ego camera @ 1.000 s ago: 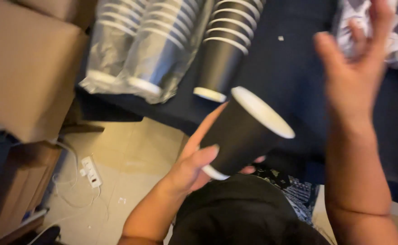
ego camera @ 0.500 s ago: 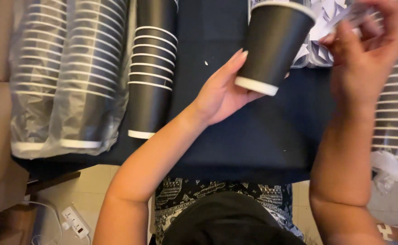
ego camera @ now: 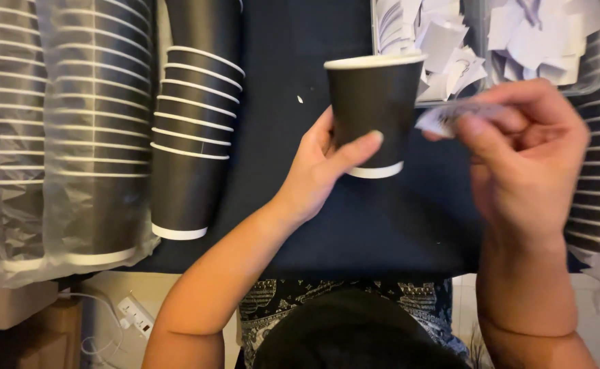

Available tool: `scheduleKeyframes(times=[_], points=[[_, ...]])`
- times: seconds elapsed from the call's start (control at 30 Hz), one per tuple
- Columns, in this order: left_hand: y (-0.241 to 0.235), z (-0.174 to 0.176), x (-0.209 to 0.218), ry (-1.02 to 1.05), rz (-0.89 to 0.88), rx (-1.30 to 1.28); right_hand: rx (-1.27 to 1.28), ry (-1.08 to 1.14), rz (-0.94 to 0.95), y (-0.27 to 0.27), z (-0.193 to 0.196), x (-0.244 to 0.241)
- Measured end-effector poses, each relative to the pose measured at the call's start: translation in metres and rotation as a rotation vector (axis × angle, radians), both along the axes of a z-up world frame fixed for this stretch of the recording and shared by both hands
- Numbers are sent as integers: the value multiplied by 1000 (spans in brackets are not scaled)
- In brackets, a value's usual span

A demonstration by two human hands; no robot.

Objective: Applying adhesive labels to black paper coffee cups one by one.

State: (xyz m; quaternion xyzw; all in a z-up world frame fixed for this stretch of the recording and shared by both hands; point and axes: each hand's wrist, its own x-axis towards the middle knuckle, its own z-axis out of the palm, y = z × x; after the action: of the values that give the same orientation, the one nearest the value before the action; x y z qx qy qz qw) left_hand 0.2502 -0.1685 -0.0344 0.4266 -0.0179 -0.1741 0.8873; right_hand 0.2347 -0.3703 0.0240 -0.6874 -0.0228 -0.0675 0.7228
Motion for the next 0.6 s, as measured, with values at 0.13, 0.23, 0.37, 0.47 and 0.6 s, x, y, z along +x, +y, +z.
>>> scheduleKeyframes(times=[0.13, 0.23, 0.37, 0.47, 0.6], points=[[-1, 7, -6, -61, -9, 48, -44, -24, 7, -11, -2, -4], [2, 8, -3, -112, -33, 102, -46, -11, 26, -14, -4, -6], [3, 13, -6, -115, -78, 76, -28, 50, -44, -11, -15, -7], [1, 13, -9, -143, -110, 59, -30, 51, -100, -2, -21, -9], [-2, 2, -11, -161, -62, 19, 10, 45, -85, 13, -19, -10]])
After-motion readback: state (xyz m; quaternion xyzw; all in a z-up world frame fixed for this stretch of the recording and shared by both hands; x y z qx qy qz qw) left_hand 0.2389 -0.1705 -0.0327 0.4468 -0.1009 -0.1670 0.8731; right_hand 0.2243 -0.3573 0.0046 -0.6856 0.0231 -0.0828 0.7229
